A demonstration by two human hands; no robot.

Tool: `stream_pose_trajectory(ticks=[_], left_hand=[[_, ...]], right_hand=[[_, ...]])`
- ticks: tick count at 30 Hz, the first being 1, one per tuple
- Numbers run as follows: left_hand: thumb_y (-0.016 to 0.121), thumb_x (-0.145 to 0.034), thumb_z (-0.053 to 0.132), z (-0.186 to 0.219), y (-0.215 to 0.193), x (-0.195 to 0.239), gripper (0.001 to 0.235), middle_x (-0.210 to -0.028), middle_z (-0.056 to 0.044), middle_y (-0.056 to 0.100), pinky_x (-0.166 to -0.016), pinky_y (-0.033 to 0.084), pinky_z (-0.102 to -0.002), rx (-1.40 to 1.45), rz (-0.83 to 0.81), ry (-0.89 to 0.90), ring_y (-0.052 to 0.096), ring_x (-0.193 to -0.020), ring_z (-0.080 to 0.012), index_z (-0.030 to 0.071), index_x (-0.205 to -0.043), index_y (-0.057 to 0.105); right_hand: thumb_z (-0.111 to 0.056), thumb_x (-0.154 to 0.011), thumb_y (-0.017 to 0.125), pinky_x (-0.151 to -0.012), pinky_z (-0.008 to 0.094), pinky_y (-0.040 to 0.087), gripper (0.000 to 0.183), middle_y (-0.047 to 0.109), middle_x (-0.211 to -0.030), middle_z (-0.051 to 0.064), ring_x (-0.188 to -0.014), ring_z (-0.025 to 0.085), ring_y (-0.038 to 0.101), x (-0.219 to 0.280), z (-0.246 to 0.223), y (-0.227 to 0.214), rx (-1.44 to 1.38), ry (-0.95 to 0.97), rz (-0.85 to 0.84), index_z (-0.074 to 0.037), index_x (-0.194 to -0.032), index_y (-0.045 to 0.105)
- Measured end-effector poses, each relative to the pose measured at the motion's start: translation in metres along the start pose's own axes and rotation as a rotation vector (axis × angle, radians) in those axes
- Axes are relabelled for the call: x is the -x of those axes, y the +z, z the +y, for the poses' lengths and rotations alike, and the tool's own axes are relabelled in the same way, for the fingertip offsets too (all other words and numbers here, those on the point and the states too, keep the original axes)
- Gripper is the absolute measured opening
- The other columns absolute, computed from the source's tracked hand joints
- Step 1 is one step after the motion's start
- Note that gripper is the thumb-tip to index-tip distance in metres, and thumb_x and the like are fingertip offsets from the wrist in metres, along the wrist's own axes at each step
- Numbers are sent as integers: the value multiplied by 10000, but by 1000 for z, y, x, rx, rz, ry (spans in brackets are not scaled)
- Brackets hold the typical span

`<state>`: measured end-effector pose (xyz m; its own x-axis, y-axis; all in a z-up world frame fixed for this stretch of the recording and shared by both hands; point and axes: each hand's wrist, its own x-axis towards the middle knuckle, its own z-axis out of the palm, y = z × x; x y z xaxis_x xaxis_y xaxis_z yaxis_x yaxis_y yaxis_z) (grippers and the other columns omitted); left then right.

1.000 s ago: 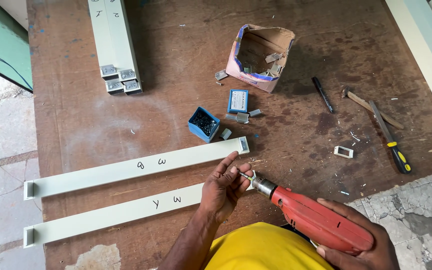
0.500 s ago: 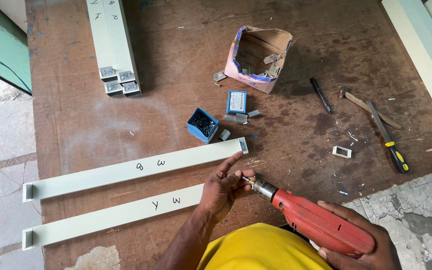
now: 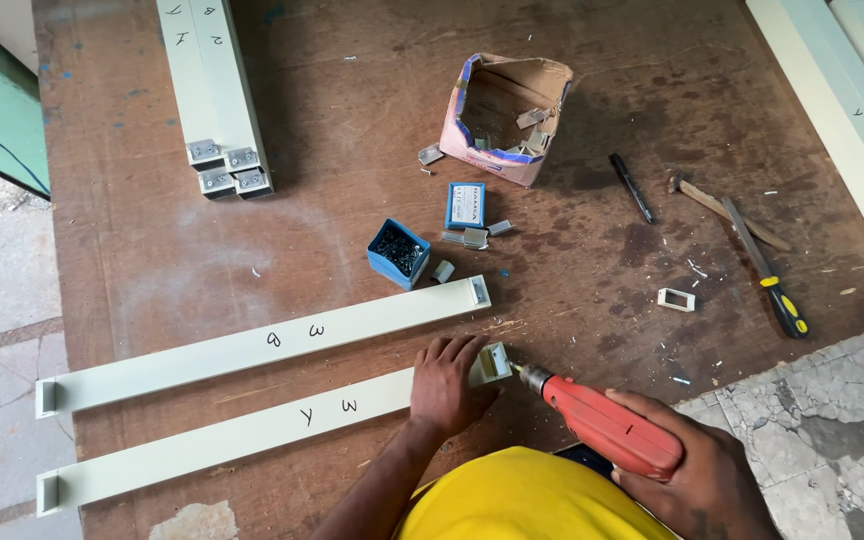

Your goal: Using a power drill to fasten brackets and screws into metal profiles on a workbench.

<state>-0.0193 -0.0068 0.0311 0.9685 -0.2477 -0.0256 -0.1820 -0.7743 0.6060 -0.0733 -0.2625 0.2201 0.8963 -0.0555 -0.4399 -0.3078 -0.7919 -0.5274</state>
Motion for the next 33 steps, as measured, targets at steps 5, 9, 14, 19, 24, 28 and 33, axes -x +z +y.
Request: stream_pose_trajectory(ticks=[5, 9, 14, 19, 24, 28, 33], left_hand=[[853, -769, 408, -1, 2, -2, 675, -1367, -23, 605, -1072, 389, -426, -23, -46, -59, 506, -1275, -250, 182, -1353, 600], [842, -791, 396, 0, 1, -2, 579, -1334, 3, 632, -1060, 399, -421, -2, -28, -63, 517, -1268, -237, 203, -1305, 656], [842, -792, 393, -2, 3, -4, 573, -1324, -3, 633, -1052, 400, -421, -16, -30, -62, 519, -1253, -239, 198, -1298, 657], [839, -798, 387, -1, -3, -8, 562, -1325, 4, 635, -1029, 423, -411, 4, -61, -69, 531, -1224, -231, 204, -1300, 664], [859, -779, 397, -10, -1, -17, 487, -1259, 11, 675, -1000, 472, -369, 3, -102, -24, 564, -1124, -207, 179, -1195, 729], [852, -789, 398, -11, -3, -19, 478, -1253, 13, 676, -955, 489, -346, 42, -132, -7, 564, -1068, -204, 168, -1191, 733], [850, -783, 368, -14, 2, -20, 414, -1211, 36, 699, -962, 484, -358, 79, -54, 17, 562, -1060, -195, 166, -1134, 767]], right_hand=[[-263, -647, 923, -994, 329, 581, 822, 793, -1207, 26, -1129, 178, 776, -6, -4, 6, 76, 141, -62, -329, -1413, 631], [-256, -643, 913, -994, 325, 588, 828, 806, -1193, 13, -1117, 174, 798, -8, -5, 5, 67, 147, -96, -338, -1412, 619], [-247, -630, 919, -983, 338, 590, 861, 789, -1239, 17, -1136, 200, 772, -13, 4, 5, 99, 68, -125, -318, -1430, 608], [-221, -673, 849, -945, 345, 617, 817, 797, -1223, -7, -1099, 211, 777, -16, -38, -8, 225, 78, -164, -338, -1438, 585], [-214, -694, 818, -922, 366, 604, 720, 783, -1168, -16, -1048, 218, 770, -38, -74, -28, 355, -97, -268, -356, -1374, 630], [-158, -597, 848, -943, 407, 559, 864, 713, -1299, 52, -1106, 280, 700, -62, -69, -32, 450, -253, -354, -276, -1412, 588], [-120, -567, 825, -957, 430, 556, 926, 674, -1341, 37, -1117, 273, 694, -77, -74, -28, 514, -270, -415, -285, -1439, 561]])
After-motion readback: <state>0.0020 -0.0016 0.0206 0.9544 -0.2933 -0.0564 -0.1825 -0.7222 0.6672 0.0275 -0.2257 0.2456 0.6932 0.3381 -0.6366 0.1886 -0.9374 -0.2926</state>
